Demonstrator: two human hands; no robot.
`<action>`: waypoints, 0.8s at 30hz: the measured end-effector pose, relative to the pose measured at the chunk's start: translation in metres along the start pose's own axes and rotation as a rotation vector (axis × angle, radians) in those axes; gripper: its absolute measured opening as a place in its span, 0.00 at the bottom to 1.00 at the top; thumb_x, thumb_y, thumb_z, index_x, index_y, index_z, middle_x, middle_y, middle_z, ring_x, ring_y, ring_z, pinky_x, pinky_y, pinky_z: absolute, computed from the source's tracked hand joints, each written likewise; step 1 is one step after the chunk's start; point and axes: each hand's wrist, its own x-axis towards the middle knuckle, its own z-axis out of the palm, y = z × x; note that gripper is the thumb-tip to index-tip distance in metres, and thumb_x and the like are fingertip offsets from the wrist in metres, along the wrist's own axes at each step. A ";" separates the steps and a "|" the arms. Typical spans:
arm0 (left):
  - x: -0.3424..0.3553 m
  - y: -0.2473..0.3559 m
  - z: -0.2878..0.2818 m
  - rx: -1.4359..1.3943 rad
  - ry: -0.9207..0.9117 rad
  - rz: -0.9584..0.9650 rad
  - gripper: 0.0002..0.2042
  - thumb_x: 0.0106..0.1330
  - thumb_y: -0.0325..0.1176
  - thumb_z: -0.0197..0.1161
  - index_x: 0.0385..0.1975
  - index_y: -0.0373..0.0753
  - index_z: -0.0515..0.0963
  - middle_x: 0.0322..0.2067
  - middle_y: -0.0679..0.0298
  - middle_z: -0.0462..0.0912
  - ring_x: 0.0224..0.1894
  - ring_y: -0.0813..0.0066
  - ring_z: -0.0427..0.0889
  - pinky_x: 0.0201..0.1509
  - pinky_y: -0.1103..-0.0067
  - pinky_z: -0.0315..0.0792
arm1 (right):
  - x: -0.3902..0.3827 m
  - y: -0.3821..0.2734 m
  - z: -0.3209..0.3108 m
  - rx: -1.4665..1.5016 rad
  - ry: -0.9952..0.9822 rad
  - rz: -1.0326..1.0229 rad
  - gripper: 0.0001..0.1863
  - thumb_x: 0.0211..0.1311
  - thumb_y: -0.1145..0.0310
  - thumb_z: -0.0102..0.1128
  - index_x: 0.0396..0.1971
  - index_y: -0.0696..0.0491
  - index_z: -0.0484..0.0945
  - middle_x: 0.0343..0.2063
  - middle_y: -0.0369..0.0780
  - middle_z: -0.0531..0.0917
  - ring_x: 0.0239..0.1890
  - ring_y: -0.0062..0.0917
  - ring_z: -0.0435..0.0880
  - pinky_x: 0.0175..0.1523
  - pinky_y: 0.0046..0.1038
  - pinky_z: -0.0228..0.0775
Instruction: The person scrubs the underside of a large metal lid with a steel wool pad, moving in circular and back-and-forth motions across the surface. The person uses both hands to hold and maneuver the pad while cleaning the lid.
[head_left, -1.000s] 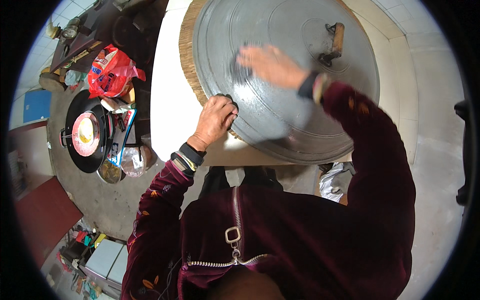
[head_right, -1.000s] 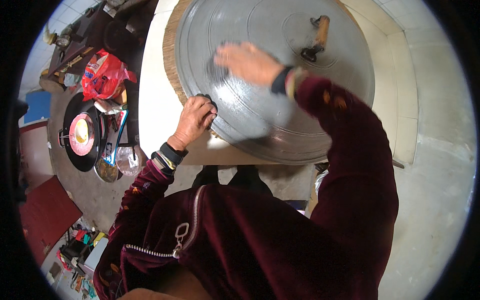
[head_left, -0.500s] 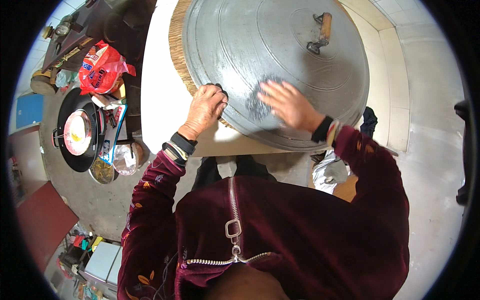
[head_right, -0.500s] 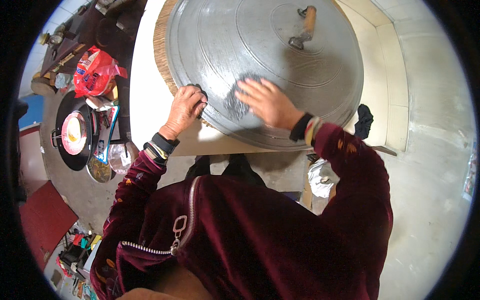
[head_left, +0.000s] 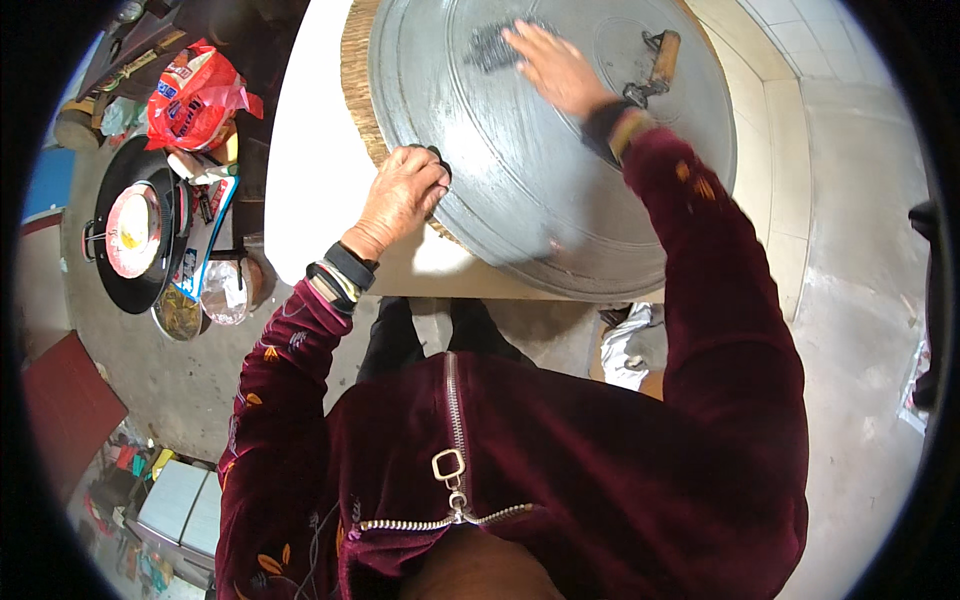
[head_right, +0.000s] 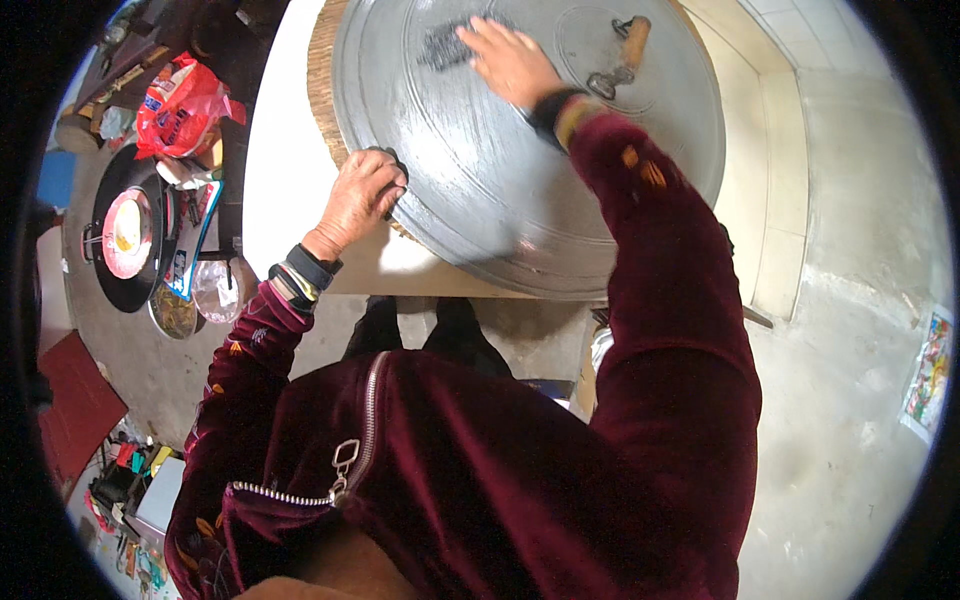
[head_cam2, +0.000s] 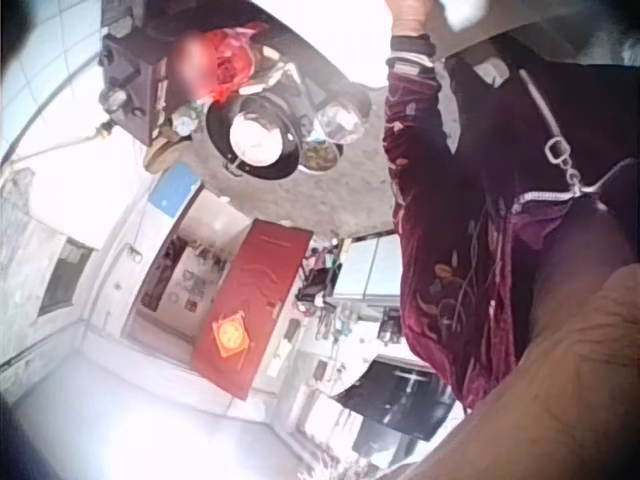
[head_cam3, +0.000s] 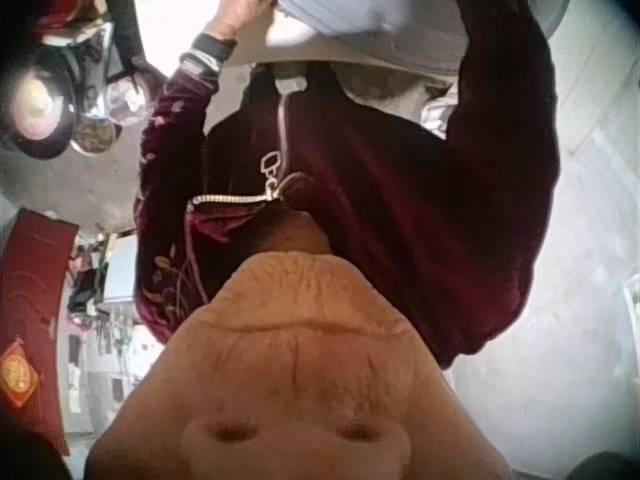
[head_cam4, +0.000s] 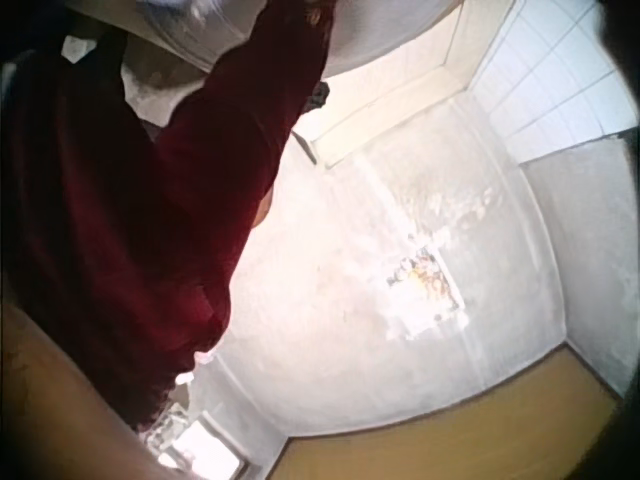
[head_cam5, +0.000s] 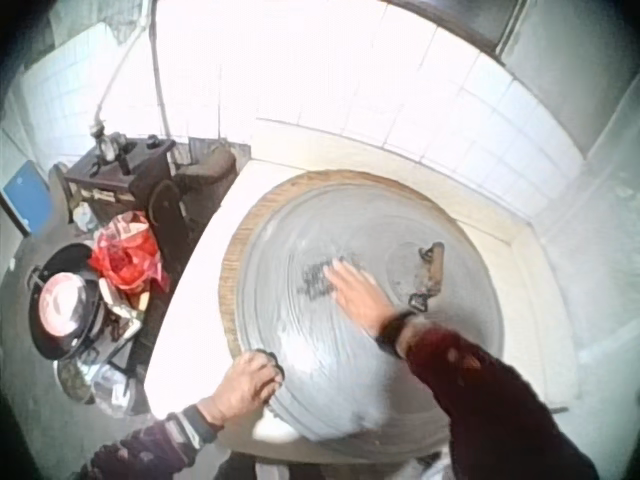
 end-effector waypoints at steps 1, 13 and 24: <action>-0.001 0.000 0.000 0.007 0.004 0.010 0.08 0.56 0.27 0.67 0.34 0.42 0.77 0.40 0.64 0.76 0.47 0.60 0.72 0.54 0.68 0.69 | -0.029 -0.015 -0.013 0.042 0.046 -0.056 0.29 0.68 0.64 0.53 0.68 0.45 0.62 0.67 0.44 0.67 0.68 0.38 0.66 0.68 0.42 0.58; -0.001 -0.003 0.003 -0.009 0.018 0.025 0.08 0.56 0.27 0.66 0.35 0.42 0.77 0.41 0.62 0.76 0.49 0.59 0.73 0.55 0.67 0.69 | -0.088 -0.067 -0.061 0.087 -0.119 0.090 0.29 0.64 0.68 0.54 0.67 0.47 0.64 0.67 0.45 0.66 0.67 0.39 0.66 0.66 0.40 0.59; 0.000 -0.004 0.003 0.086 0.026 0.095 0.08 0.55 0.26 0.67 0.34 0.42 0.77 0.39 0.64 0.77 0.45 0.61 0.73 0.52 0.70 0.70 | -0.114 -0.086 -0.051 0.164 -0.049 0.062 0.26 0.67 0.66 0.52 0.66 0.47 0.67 0.65 0.45 0.70 0.67 0.38 0.67 0.69 0.41 0.55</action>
